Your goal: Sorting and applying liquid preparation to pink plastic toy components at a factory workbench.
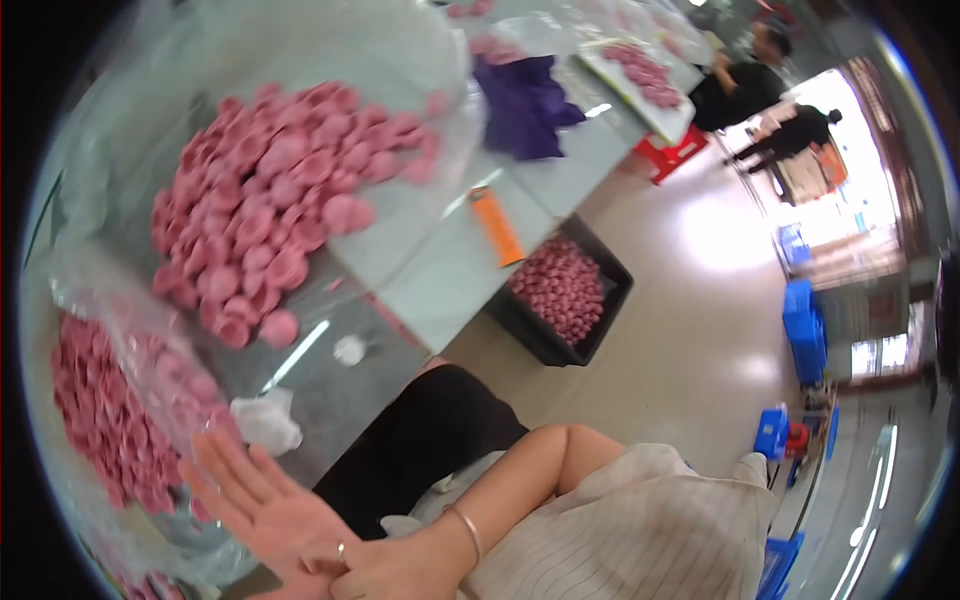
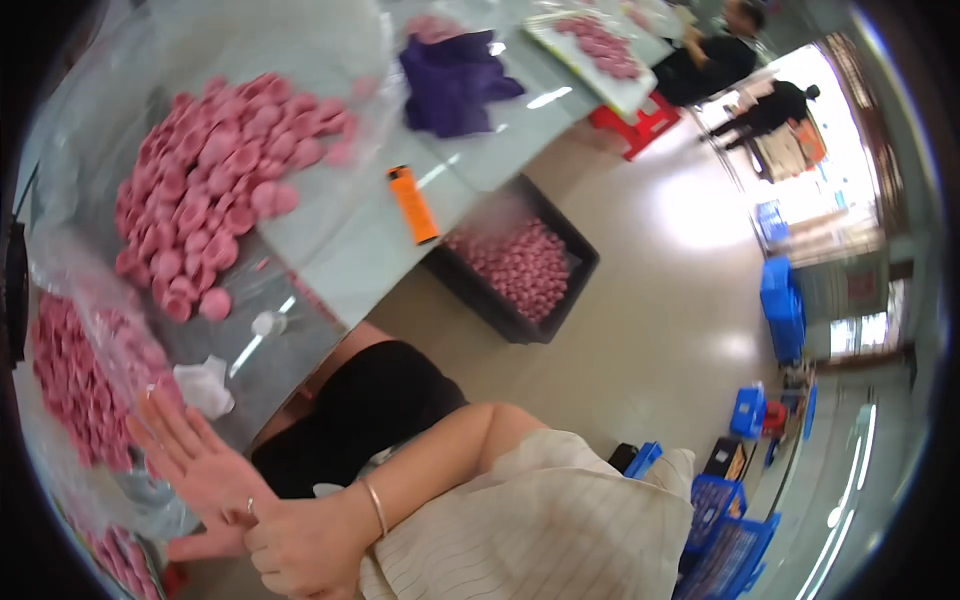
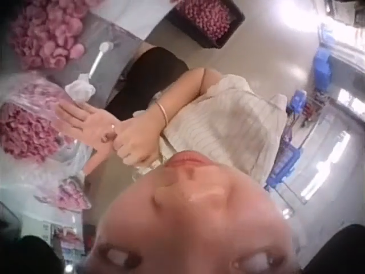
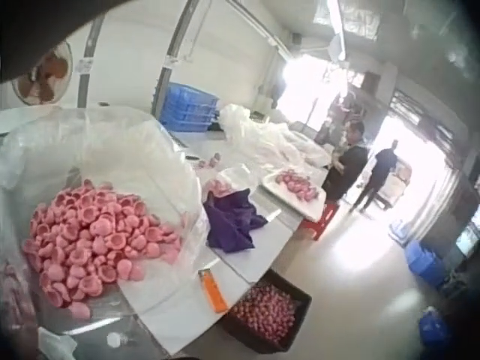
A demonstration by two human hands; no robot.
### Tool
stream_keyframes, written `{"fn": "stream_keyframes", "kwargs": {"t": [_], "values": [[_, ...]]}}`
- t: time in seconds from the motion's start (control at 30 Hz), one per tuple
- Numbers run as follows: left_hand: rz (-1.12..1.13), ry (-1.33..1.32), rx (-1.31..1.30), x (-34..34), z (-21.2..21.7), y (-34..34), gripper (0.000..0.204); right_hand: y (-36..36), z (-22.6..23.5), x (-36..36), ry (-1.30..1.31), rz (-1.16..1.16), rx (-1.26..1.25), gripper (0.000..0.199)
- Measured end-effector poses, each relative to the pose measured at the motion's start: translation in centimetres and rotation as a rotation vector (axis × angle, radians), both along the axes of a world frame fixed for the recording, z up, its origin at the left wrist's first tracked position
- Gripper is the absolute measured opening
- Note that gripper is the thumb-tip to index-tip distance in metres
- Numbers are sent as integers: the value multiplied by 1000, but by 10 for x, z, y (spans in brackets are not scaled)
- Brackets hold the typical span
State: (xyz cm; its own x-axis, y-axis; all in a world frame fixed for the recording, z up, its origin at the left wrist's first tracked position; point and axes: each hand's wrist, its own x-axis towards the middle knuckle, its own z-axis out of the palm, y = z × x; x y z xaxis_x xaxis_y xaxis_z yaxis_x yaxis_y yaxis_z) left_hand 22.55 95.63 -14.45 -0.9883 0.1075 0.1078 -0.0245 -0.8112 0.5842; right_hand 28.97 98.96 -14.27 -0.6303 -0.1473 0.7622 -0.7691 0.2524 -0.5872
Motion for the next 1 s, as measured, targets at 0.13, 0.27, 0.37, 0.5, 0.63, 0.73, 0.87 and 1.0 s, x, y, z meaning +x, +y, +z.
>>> {"fn": "stream_keyframes", "kwargs": {"t": [0.13,0.27,0.37,0.5,0.63,0.73,0.87,1.0], "values": [[-20,131,-187,6,5,7,115,17,22,1,-445,477,529,54],[-74,111,-137,5,11,15,115,19,17,3,-292,237,375,41],[-90,85,-120,4,13,19,115,18,6,3,-169,90,249,32],[-8,36,-161,5,19,9,115,6,-4,3,-5,2,22,23],[-266,70,199,0,5,-6,115,11,1,-4,134,-9,-158,23],[-485,50,256,-1,2,-10,115,48,3,-12,64,-57,-96,20],[-594,122,248,4,-11,-13,130,74,2,-13,-202,-356,-37,25],[-643,479,176,-5,-15,-23,124,66,3,-21,-281,-384,60,32]]}}
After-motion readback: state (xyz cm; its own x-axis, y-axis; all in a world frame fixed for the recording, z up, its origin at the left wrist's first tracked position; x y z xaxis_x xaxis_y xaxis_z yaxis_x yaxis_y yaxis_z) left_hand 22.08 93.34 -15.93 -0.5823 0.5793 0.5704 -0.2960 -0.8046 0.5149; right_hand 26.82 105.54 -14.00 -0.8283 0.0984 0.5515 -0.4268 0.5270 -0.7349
